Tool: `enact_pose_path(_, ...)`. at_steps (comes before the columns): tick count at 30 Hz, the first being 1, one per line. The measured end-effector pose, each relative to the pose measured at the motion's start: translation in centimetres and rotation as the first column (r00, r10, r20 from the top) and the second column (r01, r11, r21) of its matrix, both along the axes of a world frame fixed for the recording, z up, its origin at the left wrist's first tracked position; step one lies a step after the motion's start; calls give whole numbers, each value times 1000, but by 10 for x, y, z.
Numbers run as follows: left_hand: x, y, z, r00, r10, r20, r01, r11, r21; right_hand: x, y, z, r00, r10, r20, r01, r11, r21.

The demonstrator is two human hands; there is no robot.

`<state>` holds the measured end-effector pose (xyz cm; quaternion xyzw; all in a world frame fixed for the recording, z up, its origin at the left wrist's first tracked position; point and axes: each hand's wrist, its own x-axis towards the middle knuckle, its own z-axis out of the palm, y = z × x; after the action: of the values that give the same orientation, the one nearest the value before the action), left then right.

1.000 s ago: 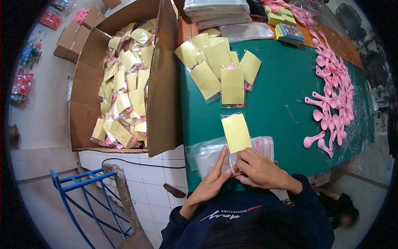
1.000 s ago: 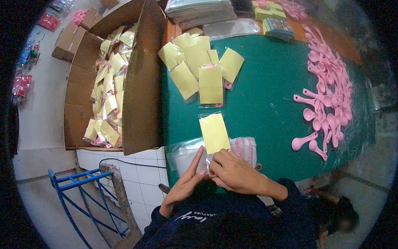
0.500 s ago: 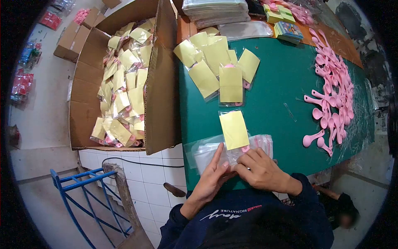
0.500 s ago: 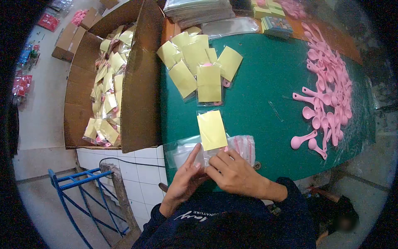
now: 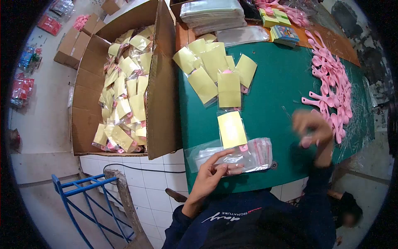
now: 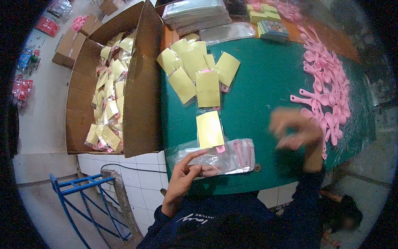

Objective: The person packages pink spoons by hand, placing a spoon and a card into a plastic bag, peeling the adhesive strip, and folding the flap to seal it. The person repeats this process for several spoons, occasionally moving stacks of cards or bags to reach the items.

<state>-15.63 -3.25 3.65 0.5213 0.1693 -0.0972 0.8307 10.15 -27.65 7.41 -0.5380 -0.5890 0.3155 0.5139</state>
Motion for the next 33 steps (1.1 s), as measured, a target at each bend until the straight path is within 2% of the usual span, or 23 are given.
enact_pose_path(1, 0, 2, -1, 998, -67, 15, 67, 998, 16, 25, -20, 5, 922, -384, -50, 374, 917, -140)
enact_pose_path(2, 0, 2, 0, 997, -71, 17, 71, 997, 3, 50, -40, 10, 699, -704, -124, 653, 700, -290)
enact_pose_path(3, -1, 0, 0, 997, -72, 23, 72, 997, -11, 77, -52, 0, 350, -796, 494, 929, 362, -75)
enact_pose_path(4, 0, -1, 0, 997, -67, 35, 67, 997, -22, 110, -133, -68, -218, -411, 885, 941, 151, 302)
enact_pose_path(5, -2, -1, 0, 997, -67, 34, 68, 997, -26, 102, -129, -57, -110, -336, 935, 983, 101, 152)
enact_pose_path(6, -2, -2, -2, 997, -64, 43, 65, 998, -27, 64, -93, -37, 55, -510, 859, 964, 252, 88)
enact_pose_path(7, -2, -4, -4, 997, -57, 43, 58, 998, -34, 26, -56, -16, 268, -641, 719, 911, 411, 27)
enact_pose_path(8, -3, -5, -5, 998, -34, 47, 37, 998, -59, -12, -18, 5, 476, -689, 547, 830, 557, -21)
enact_pose_path(9, -2, -6, -7, 997, -30, 77, 39, 993, -112, -49, 10, 12, 708, -535, 462, 661, 731, -166)
enact_pose_path(10, -2, -7, -9, 994, -29, 103, 46, 985, -165, -81, 28, 4, 831, -484, 275, 552, 781, -291)
enact_pose_path(11, -3, -7, -11, 992, -27, 125, 54, 975, -217, -109, 47, 3, 858, -453, 241, 511, 800, -315)
enact_pose_path(12, -5, -7, -12, 987, -69, 143, 91, 983, -160, -126, 58, 1, 883, -422, 203, 468, 816, -339)
enact_pose_path(14, -8, -1, -12, 973, -156, 171, 165, 986, -38, -130, 61, -14, 844, -479, 240, 533, 800, -277)
enact_pose_path(15, -8, 1, -6, 979, -140, 146, 156, 982, -104, -131, 62, -18, 823, -506, 260, 563, 790, -242)
enact_pose_path(17, -6, 6, 8, 988, -118, 99, 139, 962, -234, -128, 60, -14, 827, -542, 147, 560, 774, -295)
enact_pose_path(20, -9, 5, 2, 994, -96, 53, 90, 991, 94, -125, 55, -18, 846, -527, 81, 527, 803, -279)
enact_pose_path(22, -5, -1, 2, 987, -150, 55, 125, 941, 314, -125, 56, -21, 865, -496, 77, 497, 825, -270)
enact_pose_path(23, -3, -5, 2, 984, -173, 51, 136, 897, 421, -126, 56, -22, 854, -520, 16, 497, 805, -324)
enact_pose_path(27, 0, -16, -9, 991, -37, 129, -53, 779, 625, -130, 56, -30, 760, -620, -195, 489, 743, -457)
enact_pose_path(30, 4, -21, -1, 984, 66, 164, -160, 726, 669, -135, 60, -32, 612, -670, -421, 441, 731, -522)
enact_pose_path(31, 4, -22, -2, 986, 100, 135, -164, 749, 642, -137, 62, -32, 542, -676, -500, 414, 732, -541)
enact_pose_path(33, 3, -23, -7, 984, 161, 75, -174, 793, 583, -139, 64, -38, 524, -704, -480, 444, 706, -551)
